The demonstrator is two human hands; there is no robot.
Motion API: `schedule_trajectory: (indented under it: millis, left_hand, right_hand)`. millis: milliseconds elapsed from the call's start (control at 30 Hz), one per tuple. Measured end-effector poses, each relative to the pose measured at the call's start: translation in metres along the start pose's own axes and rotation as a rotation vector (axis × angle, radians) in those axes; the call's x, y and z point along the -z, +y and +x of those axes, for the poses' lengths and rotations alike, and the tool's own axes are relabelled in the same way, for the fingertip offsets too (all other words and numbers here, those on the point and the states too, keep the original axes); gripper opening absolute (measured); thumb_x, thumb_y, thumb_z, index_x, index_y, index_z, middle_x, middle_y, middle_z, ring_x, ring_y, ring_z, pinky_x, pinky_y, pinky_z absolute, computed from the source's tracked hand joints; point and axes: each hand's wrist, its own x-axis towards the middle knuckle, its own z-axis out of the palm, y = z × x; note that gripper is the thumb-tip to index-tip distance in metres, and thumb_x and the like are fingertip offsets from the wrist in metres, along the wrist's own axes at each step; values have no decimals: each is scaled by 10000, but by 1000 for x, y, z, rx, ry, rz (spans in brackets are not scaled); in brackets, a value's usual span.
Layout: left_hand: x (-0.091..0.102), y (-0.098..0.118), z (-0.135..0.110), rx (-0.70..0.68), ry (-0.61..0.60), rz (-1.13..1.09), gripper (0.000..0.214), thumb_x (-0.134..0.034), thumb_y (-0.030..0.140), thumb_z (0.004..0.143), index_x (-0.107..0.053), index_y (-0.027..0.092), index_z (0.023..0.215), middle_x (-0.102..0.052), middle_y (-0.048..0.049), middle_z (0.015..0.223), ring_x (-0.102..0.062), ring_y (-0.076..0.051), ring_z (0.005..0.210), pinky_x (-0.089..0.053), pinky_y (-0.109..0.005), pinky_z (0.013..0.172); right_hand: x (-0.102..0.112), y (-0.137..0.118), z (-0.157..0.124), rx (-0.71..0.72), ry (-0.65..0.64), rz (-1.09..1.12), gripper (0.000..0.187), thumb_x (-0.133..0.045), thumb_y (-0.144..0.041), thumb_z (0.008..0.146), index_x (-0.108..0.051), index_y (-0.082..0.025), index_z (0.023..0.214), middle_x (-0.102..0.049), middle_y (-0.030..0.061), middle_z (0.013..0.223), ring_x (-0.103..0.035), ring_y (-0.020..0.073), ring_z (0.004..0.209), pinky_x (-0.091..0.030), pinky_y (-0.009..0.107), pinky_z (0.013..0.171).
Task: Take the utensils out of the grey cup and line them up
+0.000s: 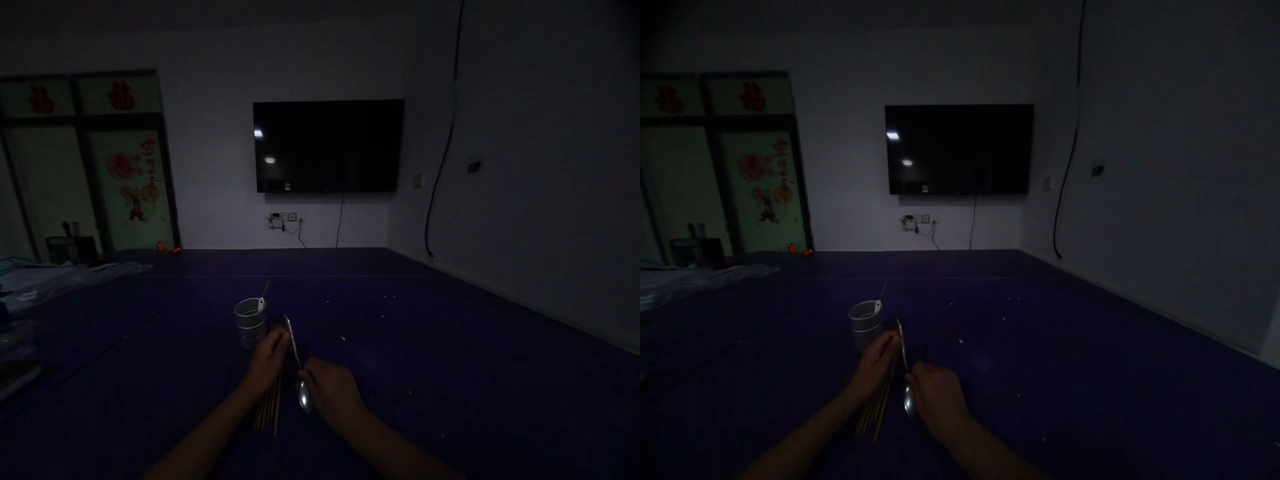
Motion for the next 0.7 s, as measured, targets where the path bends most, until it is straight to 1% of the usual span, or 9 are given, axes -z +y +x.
schedule_trajectory:
  millis: [67, 133, 200, 267, 333, 433, 567, 700]
  left_hand:
    - [4, -1, -1, -76, -60, 282, 364, -342, 458, 907, -592, 193, 905, -658, -64, 898, -606, -196, 860, -469, -321, 794]
    - [7, 1, -2, -73, -83, 531, 345, -356, 413, 906, -581, 192, 1047, -641, -93, 1065, -583, -219, 996, -433, -349, 891]
    - [8, 4, -4, 10, -88, 716, 385, -394, 405, 890, -524, 187, 1179, -619, -110, 1138, -571, -228, 1047, -425, -345, 908]
    - [8, 7, -6, 116, -121, 838, 440, -433, 433, 867, -500, 181, 1221, -633, -117, 1114, -587, -236, 1029, -440, -333, 876]
    - [8, 9, -7, 205, -159, 905, 455, -451, 475, 845, -535, 171, 1173, -653, -124, 1061, -614, -249, 975, -458, -330, 825]
    - [10, 8, -9, 275, -178, 918, 437, -455, 494, 831, -580, 161, 1084, -666, -136, 1027, -638, -262, 928, -470, -334, 783]
    - [11, 5, -9, 288, -193, 920, 391, -457, 451, 826, -599, 149, 1031, -680, -145, 991, -647, -274, 919, -475, -343, 772]
    - [11, 3, -8, 291, -211, 931, 379, -433, 424, 834, -606, 146, 1026, -685, -143, 983, -656, -280, 897, -482, -351, 751]
  right_hand:
    - [-1, 3, 0, -22, 26, 24, 261, -369, -277, 958, -599, -216, 851, -694, 21, 836, -649, 152, 724, -370, 232, 589]
    - [-1, 5, 1, -50, 51, 45, 276, -363, -294, 961, -599, -216, 841, -690, 14, 803, -646, 149, 708, -357, 231, 577]
    - [-1, 7, 1, -83, 61, 56, 286, -362, -301, 959, -599, -213, 824, -687, 11, 775, -643, 146, 687, -343, 233, 560]
    - [0, 9, 1, -107, 53, 61, 293, -362, -299, 957, -597, -211, 806, -686, 10, 754, -641, 143, 670, -333, 236, 548]
    - [1, 9, 1, -113, 39, 64, 296, -363, -295, 955, -596, -211, 794, -689, 12, 756, -642, 140, 672, -333, 235, 552]
    - [2, 8, 1, -114, 13, 52, 292, -366, -294, 952, -599, -213, 796, -696, 18, 778, -645, 142, 696, -342, 233, 568]
    - [4, 6, 2, -99, -33, 34, 281, -370, -291, 947, -607, -210, 820, -703, 21, 796, -653, 155, 725, -357, 240, 586]
    - [6, 5, 1, -104, -54, 17, 283, -374, -292, 946, -612, -207, 820, -703, 24, 790, -655, 160, 720, -356, 241, 582]
